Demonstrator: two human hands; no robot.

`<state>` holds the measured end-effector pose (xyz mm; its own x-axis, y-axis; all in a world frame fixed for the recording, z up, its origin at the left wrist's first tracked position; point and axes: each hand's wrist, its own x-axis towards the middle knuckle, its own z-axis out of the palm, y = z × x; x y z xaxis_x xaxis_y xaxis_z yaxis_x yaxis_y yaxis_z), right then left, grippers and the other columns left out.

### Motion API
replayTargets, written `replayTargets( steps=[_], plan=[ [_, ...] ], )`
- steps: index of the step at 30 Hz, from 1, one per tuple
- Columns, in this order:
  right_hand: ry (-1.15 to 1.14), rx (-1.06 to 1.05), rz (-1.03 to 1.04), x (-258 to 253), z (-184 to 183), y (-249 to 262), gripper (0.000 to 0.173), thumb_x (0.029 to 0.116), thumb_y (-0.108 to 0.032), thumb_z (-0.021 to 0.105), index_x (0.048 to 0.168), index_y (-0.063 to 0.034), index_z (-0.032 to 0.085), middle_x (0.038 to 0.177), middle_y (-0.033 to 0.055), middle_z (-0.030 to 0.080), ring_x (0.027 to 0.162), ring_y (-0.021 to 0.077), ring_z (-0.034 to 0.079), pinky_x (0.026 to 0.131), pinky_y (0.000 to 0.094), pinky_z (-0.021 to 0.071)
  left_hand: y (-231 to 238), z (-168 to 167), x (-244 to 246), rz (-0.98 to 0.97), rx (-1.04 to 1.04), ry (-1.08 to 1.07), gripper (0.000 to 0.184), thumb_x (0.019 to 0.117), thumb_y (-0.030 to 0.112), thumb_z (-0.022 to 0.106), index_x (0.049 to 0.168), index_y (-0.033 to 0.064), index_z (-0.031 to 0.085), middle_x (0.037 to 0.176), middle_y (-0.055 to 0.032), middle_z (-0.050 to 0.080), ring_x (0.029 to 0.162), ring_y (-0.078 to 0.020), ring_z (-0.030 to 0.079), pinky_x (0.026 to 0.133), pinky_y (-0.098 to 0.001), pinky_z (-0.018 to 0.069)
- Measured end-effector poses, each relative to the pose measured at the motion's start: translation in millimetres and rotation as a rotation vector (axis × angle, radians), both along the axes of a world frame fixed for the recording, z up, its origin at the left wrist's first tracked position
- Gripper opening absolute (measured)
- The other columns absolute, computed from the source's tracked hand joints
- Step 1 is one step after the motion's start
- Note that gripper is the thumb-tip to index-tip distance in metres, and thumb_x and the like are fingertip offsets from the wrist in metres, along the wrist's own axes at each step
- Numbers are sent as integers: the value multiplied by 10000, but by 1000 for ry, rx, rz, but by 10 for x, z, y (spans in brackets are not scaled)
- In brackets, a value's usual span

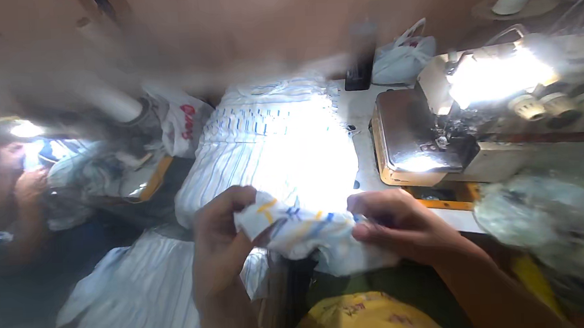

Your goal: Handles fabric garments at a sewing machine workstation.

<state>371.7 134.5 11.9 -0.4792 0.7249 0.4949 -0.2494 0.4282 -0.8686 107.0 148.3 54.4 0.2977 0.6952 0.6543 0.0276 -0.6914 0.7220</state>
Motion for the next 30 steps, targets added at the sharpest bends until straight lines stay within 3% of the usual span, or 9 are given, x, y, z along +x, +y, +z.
replayTargets(
  steps=[3, 5, 8, 9, 11, 17, 23, 28, 30],
  plan=[
    [-103, 147, -45, 85, 111, -119, 248, 1040, -192, 556, 937, 23, 625, 778, -27, 564, 723, -121, 482, 659, 26, 393, -91, -199, -60, -49, -43, 8, 176, 949, 299, 681, 1114, 338, 729, 1070, 202, 685, 1022, 56, 622, 882, -138, 506],
    [-187, 46, -101, 105, -81, -93, 220, 1027, -162, 559, 922, 12, 645, 730, -67, 539, 668, -126, 453, 619, 37, 379, -71, -465, -73, -71, -176, 44, 188, 947, 302, 687, 1127, 338, 727, 1109, 215, 683, 1047, 70, 622, 901, -137, 519],
    [-244, -277, -62, 125, -404, -82, 173, 1010, -217, 583, 908, -95, 651, 669, -166, 513, 594, -134, 457, 556, 66, 390, -156, -768, 7, -24, -472, -47, 220, 889, 142, 702, 1045, 296, 712, 968, 237, 703, 860, 107, 642, 755, -110, 537],
    [-242, -350, -54, 120, -485, -108, 153, 999, -225, 601, 905, -115, 652, 664, -177, 516, 586, -128, 459, 546, 73, 390, -190, -826, 23, 2, -542, -72, 186, 889, 128, 708, 1009, 270, 698, 896, 220, 690, 766, 103, 624, 670, -104, 520],
    [-226, -394, -61, 95, -599, -148, 137, 986, -235, 630, 903, -130, 658, 661, -181, 521, 575, -124, 461, 536, 76, 390, -246, -893, 16, 26, -614, -115, 139, 895, 138, 725, 991, 238, 715, 854, 187, 701, 698, 87, 621, 615, -108, 518],
    [-193, -311, -99, 34, -646, -137, 127, 975, -208, 642, 934, -91, 669, 695, -172, 563, 604, -143, 483, 558, 53, 407, -267, -890, -34, 49, -554, -116, 46, 934, 259, 719, 964, 255, 754, 826, 202, 712, 693, 102, 630, 623, -94, 523],
    [-242, -266, -155, 18, -650, -130, 144, 962, -187, 641, 950, -46, 668, 682, -146, 556, 579, -147, 453, 541, 45, 384, -229, -859, -14, 148, -461, 7, 111, 976, 124, 633, 978, 156, 740, 913, 182, 699, 808, 81, 636, 734, -128, 541],
    [-254, -185, -158, 28, -728, -119, 193, 988, -195, 610, 973, -12, 668, 715, -102, 567, 625, -139, 467, 580, 43, 393, -186, -925, -4, 214, -418, -67, 48, 914, 194, 736, 930, 190, 781, 1000, 108, 752, 958, -7, 694, 849, -201, 571],
    [-260, -155, -174, 31, -745, -116, 207, 994, -192, 605, 987, 1, 678, 773, -70, 605, 682, -132, 506, 632, 41, 422, -196, -905, 7, 236, -412, -78, 32, 888, 201, 765, 915, 197, 783, 974, 108, 760, 926, -1, 699, 829, -191, 572]
  ],
)
